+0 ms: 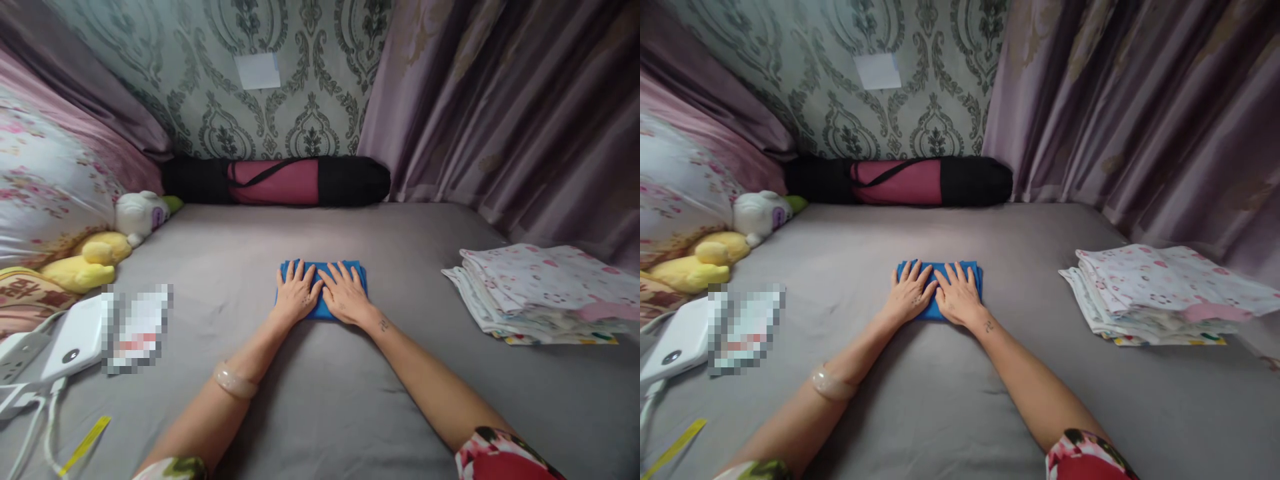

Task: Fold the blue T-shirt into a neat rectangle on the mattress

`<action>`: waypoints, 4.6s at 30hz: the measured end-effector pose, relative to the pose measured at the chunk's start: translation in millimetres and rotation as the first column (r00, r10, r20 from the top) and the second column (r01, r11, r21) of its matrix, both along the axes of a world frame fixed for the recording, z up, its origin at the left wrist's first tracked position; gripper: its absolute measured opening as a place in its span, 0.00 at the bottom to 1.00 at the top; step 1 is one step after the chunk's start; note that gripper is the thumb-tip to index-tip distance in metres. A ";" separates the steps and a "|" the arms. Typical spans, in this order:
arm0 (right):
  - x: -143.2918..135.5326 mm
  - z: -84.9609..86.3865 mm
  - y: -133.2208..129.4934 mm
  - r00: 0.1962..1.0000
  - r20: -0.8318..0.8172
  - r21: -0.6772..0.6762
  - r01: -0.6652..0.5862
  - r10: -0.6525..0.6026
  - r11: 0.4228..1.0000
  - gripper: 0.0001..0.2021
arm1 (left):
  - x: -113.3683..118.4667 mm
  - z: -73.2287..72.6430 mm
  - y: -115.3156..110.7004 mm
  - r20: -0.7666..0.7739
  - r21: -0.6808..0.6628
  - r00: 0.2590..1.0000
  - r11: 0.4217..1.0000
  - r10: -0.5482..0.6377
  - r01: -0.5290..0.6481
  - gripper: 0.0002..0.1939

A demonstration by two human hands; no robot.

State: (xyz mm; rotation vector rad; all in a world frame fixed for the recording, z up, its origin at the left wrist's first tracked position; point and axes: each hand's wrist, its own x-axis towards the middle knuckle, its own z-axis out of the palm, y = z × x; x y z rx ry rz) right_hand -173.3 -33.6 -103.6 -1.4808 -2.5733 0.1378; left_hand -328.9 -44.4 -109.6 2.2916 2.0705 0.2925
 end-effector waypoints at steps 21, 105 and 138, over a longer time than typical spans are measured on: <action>2.8 -3.0 10.8 0.999 -0.031 0.006 -0.015 0.015 1.000 0.27 | 7.4 -3.7 13.8 -0.041 0.028 0.992 0.992 -0.122 0.123 0.26; -108.1 4.8 -8.0 0.997 -0.052 -0.053 -0.052 0.049 0.997 0.28 | -70.5 -9.4 30.4 0.658 0.032 0.736 0.970 0.161 -0.241 0.30; 15.4 -3.2 28.5 0.952 -0.118 -0.001 0.284 -0.282 0.959 0.25 | -58.7 2.8 54.7 0.184 -0.126 0.983 0.991 -0.025 0.048 0.23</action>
